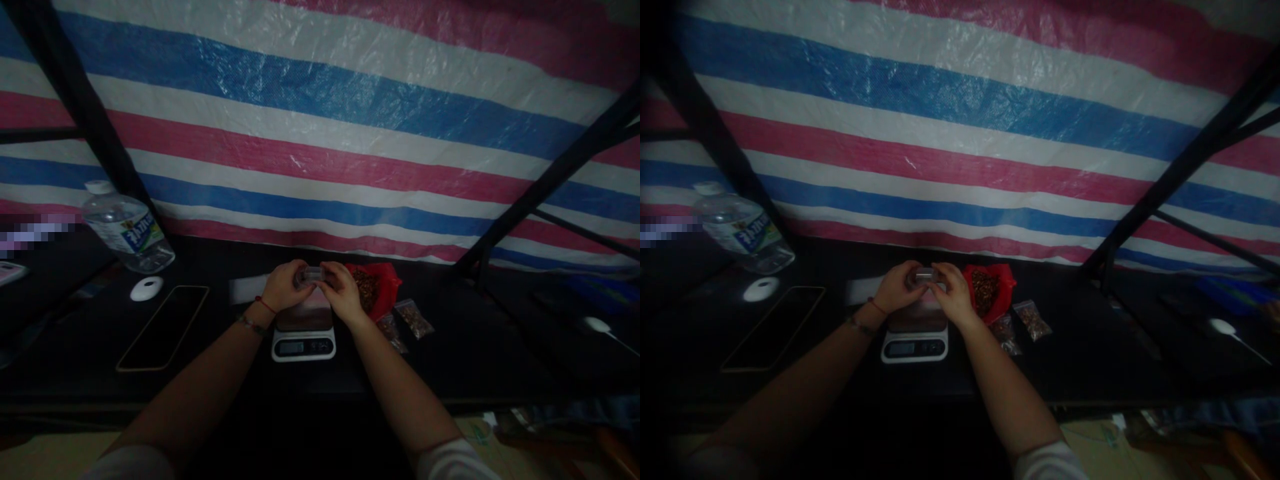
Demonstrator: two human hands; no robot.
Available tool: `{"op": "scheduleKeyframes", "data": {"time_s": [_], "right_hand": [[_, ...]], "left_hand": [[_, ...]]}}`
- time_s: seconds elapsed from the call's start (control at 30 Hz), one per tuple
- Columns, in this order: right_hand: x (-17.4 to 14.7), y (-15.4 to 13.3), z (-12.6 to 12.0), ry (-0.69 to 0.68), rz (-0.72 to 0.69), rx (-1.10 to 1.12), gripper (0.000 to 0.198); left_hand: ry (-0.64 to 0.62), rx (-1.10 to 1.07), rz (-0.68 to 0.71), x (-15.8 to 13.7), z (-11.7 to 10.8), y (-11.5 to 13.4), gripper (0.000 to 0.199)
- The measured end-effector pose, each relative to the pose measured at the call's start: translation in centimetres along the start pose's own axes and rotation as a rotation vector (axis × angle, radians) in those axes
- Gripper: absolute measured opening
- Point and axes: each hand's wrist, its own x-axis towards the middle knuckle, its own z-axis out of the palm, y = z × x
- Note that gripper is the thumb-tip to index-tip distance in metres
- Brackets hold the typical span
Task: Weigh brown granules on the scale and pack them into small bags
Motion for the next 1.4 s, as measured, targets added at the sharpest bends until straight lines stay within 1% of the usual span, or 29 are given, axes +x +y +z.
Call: {"op": "scheduleKeyframes", "data": {"time_s": [0.1,0.2,0.27,0.3,0.37,0.47,0.53,0.6,0.63,0.67,0.7,0.77,0.8,0.83,0.87,0.9,0.93,0.97,1.03,1.07,1.1,1.13,1.2,1.23,1.3,1.4], "right_hand": [[0.2,0.2,-0.1,-0.025,-0.013,0.021,0.052],[0.4,0.5,-0.3,-0.112,0.004,-0.018,0.063],[0.5,0.8,-0.5,-0.154,0.032,-0.034,0.068],[0.5,1.0,-0.6,-0.166,0.035,-0.042,0.07],[0.5,1.4,-0.5,-0.194,0.004,-0.075,0.068],[0.3,2.0,0.2,-0.282,-0.037,-0.169,0.054],[0.1,2.1,0.8,-0.342,-0.029,-0.252,0.05],[-0.1,1.7,1.0,-0.363,-0.048,-0.308,0.053],[-0.1,1.4,0.9,-0.346,-0.079,-0.311,0.055],[-0.1,1.0,0.4,-0.301,-0.118,-0.299,0.054],[0.1,0.6,-0.3,-0.226,-0.155,-0.285,0.049],[0.7,-0.2,-2.3,-0.041,-0.186,-0.281,0.027],[1.0,-0.4,-3.5,0.043,-0.163,-0.313,0.019],[1.4,-0.4,-4.7,0.101,-0.115,-0.362,0.019],[1.7,-0.3,-5.8,0.136,-0.049,-0.428,0.021],[2.0,0.1,-6.7,0.136,0.031,-0.507,0.022],[2.3,0.5,-7.5,0.085,0.127,-0.591,0.024],[2.4,1.0,-8.0,-0.009,0.231,-0.671,0.025],[2.3,2.2,-8.5,-0.284,0.4,-0.772,0.023],[2.2,2.7,-8.4,-0.41,0.447,-0.788,0.022],[2.0,3.2,-8.3,-0.502,0.469,-0.79,0.025],[1.8,3.5,-8.2,-0.558,0.472,-0.786,0.034],[1.5,3.8,-7.9,-0.597,0.476,-0.788,0.051],[1.4,3.9,-7.8,-0.608,0.487,-0.796,0.054],[1.3,3.9,-7.7,-0.632,0.498,-0.81,0.054],[1.5,4.0,-7.4,-0.623,0.473,-0.823,0.046]], "left_hand": [[0.007,-0.025,-0.02,0.0,0.0,-0.2,0.041],[-0.005,-0.066,-0.003,-0.1,-0.1,-0.6,0.04],[0.018,-0.085,-0.012,-0.1,0.0,-1.1,0.041],[0.058,-0.096,-0.038,0.0,0.0,-1.5,0.041],[0.198,-0.122,-0.14,0.1,0.1,-2.5,0.042],[0.429,-0.182,-0.314,0.3,0.5,-4.3,0.041],[0.508,-0.216,-0.367,0.4,0.7,-5.2,0.041],[0.524,-0.232,-0.378,0.5,0.9,-5.7,0.042],[0.513,-0.235,-0.378,0.5,1.0,-5.8,0.042],[0.498,-0.237,-0.378,0.5,1.1,-5.9,0.043],[0.485,-0.24,-0.379,0.5,1.2,-6.0,0.043],[0.469,-0.24,-0.383,0.4,1.3,-6.1,0.043],[0.465,-0.237,-0.386,0.4,1.4,-6.3,0.042],[0.464,-0.235,-0.391,0.4,1.4,-6.4,0.042],[0.463,-0.234,-0.396,0.4,1.4,-6.6,0.042],[0.461,-0.233,-0.402,0.4,1.4,-6.7,0.042],[0.46,-0.23,-0.409,0.4,1.4,-6.8,0.042],[0.461,-0.228,-0.413,0.5,1.4,-6.8,0.042],[0.46,-0.221,-0.415,0.5,1.4,-6.8,0.042],[0.461,-0.218,-0.416,0.5,1.4,-6.8,0.042],[0.463,-0.217,-0.418,0.5,1.4,-6.7,0.042],[0.465,-0.217,-0.422,0.6,1.4,-6.6,0.042],[0.462,-0.223,-0.431,0.6,1.3,-6.6,0.042],[0.459,-0.229,-0.435,0.6,1.3,-6.5,0.042],[0.449,-0.237,-0.435,0.6,1.4,-6.5,0.042],[0.448,-0.228,-0.43,0.6,1.4,-6.6,0.042]]}}
